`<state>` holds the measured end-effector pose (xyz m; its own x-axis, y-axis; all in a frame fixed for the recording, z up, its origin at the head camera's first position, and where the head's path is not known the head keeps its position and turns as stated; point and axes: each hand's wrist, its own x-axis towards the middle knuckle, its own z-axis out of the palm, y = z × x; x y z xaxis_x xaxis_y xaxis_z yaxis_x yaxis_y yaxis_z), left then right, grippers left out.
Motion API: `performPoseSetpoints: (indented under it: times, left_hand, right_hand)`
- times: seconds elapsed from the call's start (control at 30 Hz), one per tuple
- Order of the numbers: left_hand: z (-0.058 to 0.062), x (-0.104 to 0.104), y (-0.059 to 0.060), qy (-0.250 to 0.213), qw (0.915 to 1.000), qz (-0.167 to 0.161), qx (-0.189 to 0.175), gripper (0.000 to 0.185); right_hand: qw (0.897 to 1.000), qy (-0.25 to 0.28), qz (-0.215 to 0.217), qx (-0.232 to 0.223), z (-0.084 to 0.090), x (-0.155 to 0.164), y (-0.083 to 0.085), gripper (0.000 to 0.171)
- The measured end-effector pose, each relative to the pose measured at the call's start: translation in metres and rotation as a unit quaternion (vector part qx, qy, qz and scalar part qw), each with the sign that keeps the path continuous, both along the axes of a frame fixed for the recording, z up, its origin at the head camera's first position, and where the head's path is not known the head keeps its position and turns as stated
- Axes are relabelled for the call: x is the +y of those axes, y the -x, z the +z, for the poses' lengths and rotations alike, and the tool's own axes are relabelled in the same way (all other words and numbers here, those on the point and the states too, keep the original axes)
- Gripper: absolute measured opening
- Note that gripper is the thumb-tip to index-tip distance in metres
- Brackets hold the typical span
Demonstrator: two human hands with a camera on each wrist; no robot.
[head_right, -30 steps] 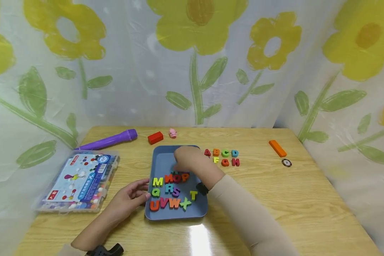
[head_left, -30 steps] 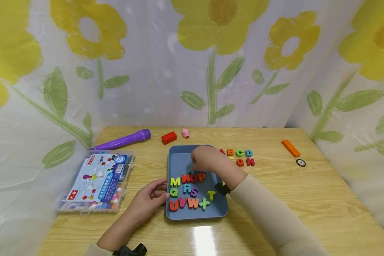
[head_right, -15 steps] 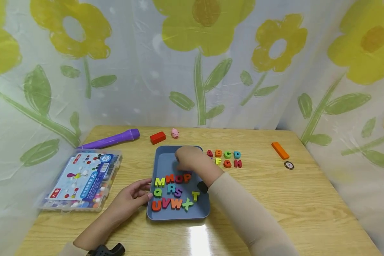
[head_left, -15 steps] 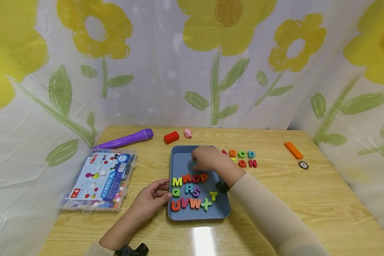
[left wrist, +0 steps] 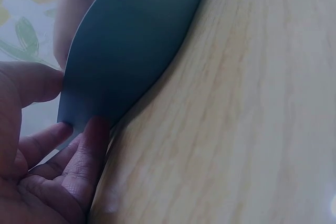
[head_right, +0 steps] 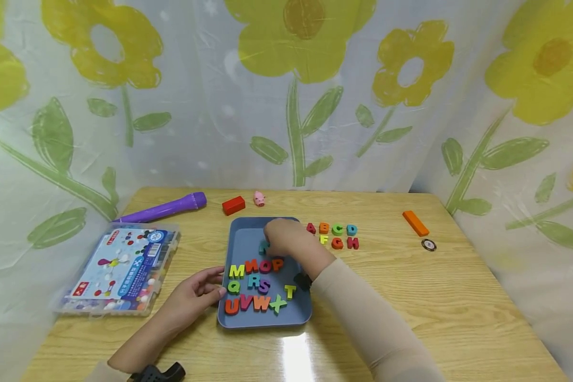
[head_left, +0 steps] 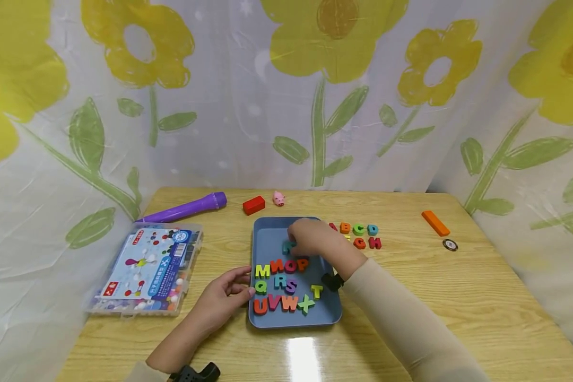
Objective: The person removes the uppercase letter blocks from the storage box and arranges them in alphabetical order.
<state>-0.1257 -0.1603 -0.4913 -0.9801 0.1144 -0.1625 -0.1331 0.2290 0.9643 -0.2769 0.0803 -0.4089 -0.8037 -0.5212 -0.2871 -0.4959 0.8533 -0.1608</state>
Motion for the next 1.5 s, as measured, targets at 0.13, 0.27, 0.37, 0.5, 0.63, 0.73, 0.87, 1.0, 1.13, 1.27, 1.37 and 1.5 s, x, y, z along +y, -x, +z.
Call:
performPoseSetpoints:
  times: [0.13,0.27,0.37,0.5,0.63,0.73,0.87,1.0,1.13,1.27,1.37,1.5]
  left_hand:
    - [0.0,0.003,0.001,0.005,1.0,0.0,0.001,0.057]
    - [0.0,0.004,0.002,0.008,1.0,-0.001,-0.004,0.056]
    - [0.0,0.004,0.003,0.013,0.9999,0.001,-0.009,0.056]
    - [0.001,0.002,0.002,0.023,0.9996,0.006,-0.016,0.055]
    - [0.003,-0.001,0.0,0.025,0.9995,0.003,-0.017,0.056]
    - [0.002,-0.001,0.0,0.017,0.9998,-0.003,-0.013,0.057]
    - [0.0,-0.001,0.001,0.008,0.9999,-0.009,-0.007,0.058]
    - [-0.002,0.0,0.001,0.009,0.9999,-0.012,-0.002,0.058]
    - [-0.002,0.0,0.001,0.012,0.9999,-0.012,-0.002,0.057]
    - [0.0,0.001,0.001,0.006,0.9999,-0.012,-0.003,0.057]
    - [0.001,0.001,0.0,0.001,0.9999,-0.012,-0.002,0.057]
    - [0.001,0.001,0.0,0.004,0.9999,-0.011,-0.001,0.057]
  right_hand:
    - [0.998,0.065,-0.012,-0.002,0.014,0.022,-0.002,0.023]
    - [0.991,0.13,-0.025,0.011,0.031,0.064,-0.009,0.029]
    - [0.986,0.152,-0.054,0.026,0.037,0.1,-0.014,0.026]
    - [0.984,0.152,-0.092,0.03,0.029,0.138,-0.018,0.022]
    - [0.984,0.144,-0.105,0.017,0.011,0.161,-0.024,0.022]
    - [0.983,0.145,-0.113,0.004,0.0,0.17,-0.03,0.02]
    - [0.982,0.143,-0.127,0.0,-0.01,0.175,-0.034,0.018]
    - [0.982,0.135,-0.129,0.005,-0.016,0.177,-0.036,0.02]
    - [0.983,0.128,-0.13,0.003,-0.021,0.176,-0.035,0.019]
    - [0.982,0.127,-0.139,-0.003,-0.024,0.177,-0.035,0.017]
    - [0.982,0.124,-0.139,-0.005,-0.026,0.177,-0.034,0.017]
    - [0.985,0.111,-0.131,0.002,-0.022,0.176,-0.035,0.02]
